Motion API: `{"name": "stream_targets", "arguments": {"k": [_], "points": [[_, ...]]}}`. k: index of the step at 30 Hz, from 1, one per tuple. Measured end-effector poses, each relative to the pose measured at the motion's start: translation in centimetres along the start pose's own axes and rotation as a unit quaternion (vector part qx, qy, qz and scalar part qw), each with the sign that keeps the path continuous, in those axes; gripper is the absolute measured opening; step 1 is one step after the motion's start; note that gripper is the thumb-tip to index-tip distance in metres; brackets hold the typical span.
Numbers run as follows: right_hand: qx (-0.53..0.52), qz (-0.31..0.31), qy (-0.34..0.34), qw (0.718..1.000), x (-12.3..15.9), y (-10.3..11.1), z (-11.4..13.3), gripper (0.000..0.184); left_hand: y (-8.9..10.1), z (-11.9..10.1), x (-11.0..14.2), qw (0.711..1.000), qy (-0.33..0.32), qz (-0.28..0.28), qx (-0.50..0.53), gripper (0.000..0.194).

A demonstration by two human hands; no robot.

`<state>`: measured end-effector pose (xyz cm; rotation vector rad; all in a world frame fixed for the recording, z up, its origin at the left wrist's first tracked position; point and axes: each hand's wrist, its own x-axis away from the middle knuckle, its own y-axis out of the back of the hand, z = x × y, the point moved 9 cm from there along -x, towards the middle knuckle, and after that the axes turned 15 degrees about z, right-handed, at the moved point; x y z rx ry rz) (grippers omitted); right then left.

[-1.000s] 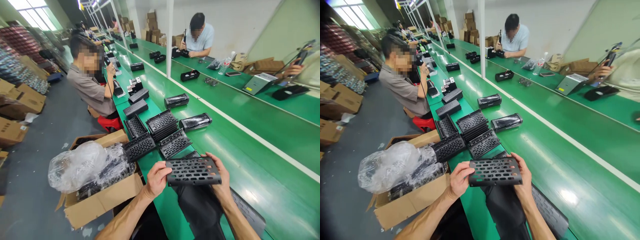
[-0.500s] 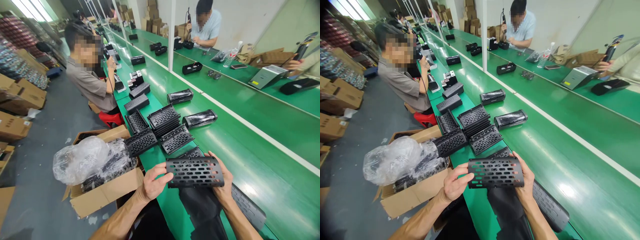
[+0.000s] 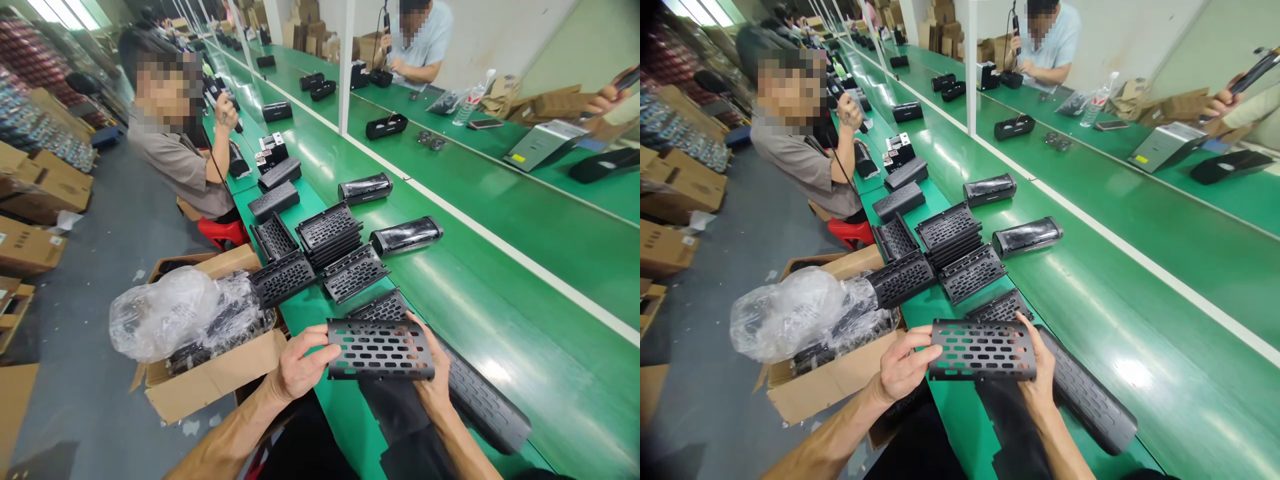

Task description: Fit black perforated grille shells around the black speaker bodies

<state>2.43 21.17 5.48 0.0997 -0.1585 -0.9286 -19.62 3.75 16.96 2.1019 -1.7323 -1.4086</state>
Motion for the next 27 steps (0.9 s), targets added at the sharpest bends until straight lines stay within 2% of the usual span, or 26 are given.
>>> {"name": "stream_targets", "arguments": {"k": [4,6,7,9,11,13,16,19,23,27], "points": [[-0.013,-0.022,-0.093,0.995,4.1,-0.7,-2.4,0.064,0.9,-0.3,1.2,0.999,0.005,0.032,0.003,0.044],[-0.104,-0.018,-0.169,0.98,7.1,-1.8,-4.5,0.061,0.9,-0.4,2.0,0.999,0.001,0.052,0.011,0.043],[-0.178,-0.015,-0.208,0.962,8.9,-2.7,-5.6,0.06,0.7,-0.5,2.5,0.998,-0.003,0.064,0.017,0.043],[-0.34,-0.031,-0.262,0.902,12.6,-4.7,-7.2,0.058,-0.1,-0.7,3.7,0.995,-0.015,0.089,0.031,0.044],[-0.449,-0.074,-0.269,0.849,15.9,-6.1,-7.8,0.054,-1.3,-0.9,5.0,0.992,-0.021,0.112,0.048,0.046],[-0.485,-0.12,-0.261,0.826,18.6,-6.7,-8.2,0.051,-2.8,-1.0,6.4,0.988,-0.02,0.136,0.065,0.048],[-0.469,-0.159,-0.264,0.828,21.5,-7.1,-8.9,0.054,-5.1,-0.9,8.2,0.981,-0.016,0.174,0.083,0.05],[-0.461,-0.185,-0.263,0.827,23.3,-7.5,-9.8,0.058,-6.9,-0.5,9.3,0.975,-0.011,0.202,0.097,0.049],[-0.467,-0.213,-0.242,0.824,24.3,-7.8,-10.7,0.06,-8.6,0.0,9.8,0.966,-0.012,0.234,0.104,0.045],[-0.469,-0.22,-0.234,0.823,24.8,-7.9,-10.9,0.06,-9.4,0.3,9.8,0.961,0.004,0.256,0.107,0.042]]}}
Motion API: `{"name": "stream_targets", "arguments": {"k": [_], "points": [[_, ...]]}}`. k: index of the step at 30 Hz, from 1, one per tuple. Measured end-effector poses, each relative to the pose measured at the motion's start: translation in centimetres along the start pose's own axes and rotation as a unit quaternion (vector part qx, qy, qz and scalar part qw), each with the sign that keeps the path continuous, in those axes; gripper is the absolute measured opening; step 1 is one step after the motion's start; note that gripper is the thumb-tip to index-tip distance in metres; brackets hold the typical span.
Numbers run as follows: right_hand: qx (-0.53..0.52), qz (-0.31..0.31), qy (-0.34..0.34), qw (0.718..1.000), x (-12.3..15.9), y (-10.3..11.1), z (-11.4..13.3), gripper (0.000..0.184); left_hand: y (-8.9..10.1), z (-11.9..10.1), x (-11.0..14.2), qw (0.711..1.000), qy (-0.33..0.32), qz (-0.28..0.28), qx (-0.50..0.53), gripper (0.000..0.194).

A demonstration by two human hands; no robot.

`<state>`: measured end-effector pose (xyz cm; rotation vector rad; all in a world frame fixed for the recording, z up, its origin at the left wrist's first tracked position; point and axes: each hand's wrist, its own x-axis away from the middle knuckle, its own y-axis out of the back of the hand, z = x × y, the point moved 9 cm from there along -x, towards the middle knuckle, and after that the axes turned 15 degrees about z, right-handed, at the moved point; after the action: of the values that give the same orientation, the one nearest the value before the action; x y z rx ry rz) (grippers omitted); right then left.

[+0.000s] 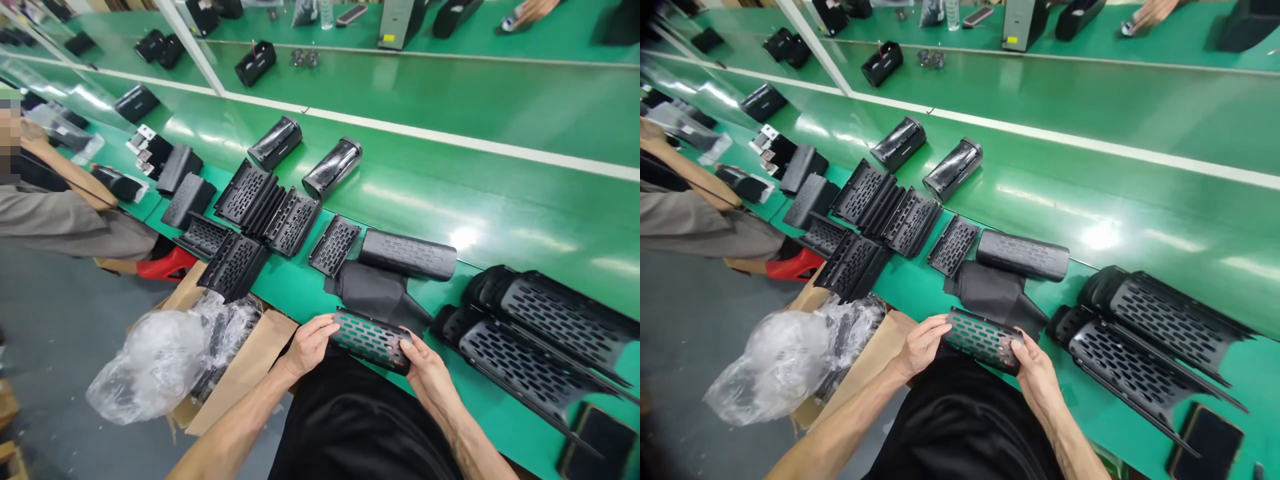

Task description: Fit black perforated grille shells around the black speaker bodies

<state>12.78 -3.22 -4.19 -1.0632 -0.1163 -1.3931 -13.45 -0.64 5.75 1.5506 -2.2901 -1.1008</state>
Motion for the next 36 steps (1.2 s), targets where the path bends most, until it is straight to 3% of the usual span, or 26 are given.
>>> {"name": "stream_targets", "arguments": {"k": [7,12,19,24,30,36], "points": [[0.005,0.002,-0.006,1.0,0.4,-0.3,0.4,0.058,-0.2,0.4,-0.2,1.0,0.025,0.009,0.009,0.044],[0.041,-0.031,0.001,0.999,0.3,1.0,0.0,0.063,-1.9,2.2,0.6,0.996,0.059,0.046,0.058,0.045],[0.138,-0.113,-0.009,0.984,-0.9,4.9,-1.1,0.101,-4.5,3.8,0.6,0.987,0.117,0.077,0.078,0.04],[0.177,-0.126,-0.025,0.976,-2.1,6.6,-2.0,0.123,-5.5,5.1,-0.1,0.974,0.171,0.104,0.104,0.036],[0.188,-0.136,-0.033,0.972,-2.4,7.4,-2.5,0.116,-5.6,6.5,-0.6,0.954,0.24,0.108,0.141,0.028],[0.173,-0.136,-0.023,0.975,-2.1,6.7,-1.9,0.104,-4.9,6.3,-1.0,0.944,0.267,0.094,0.167,0.026]]}}
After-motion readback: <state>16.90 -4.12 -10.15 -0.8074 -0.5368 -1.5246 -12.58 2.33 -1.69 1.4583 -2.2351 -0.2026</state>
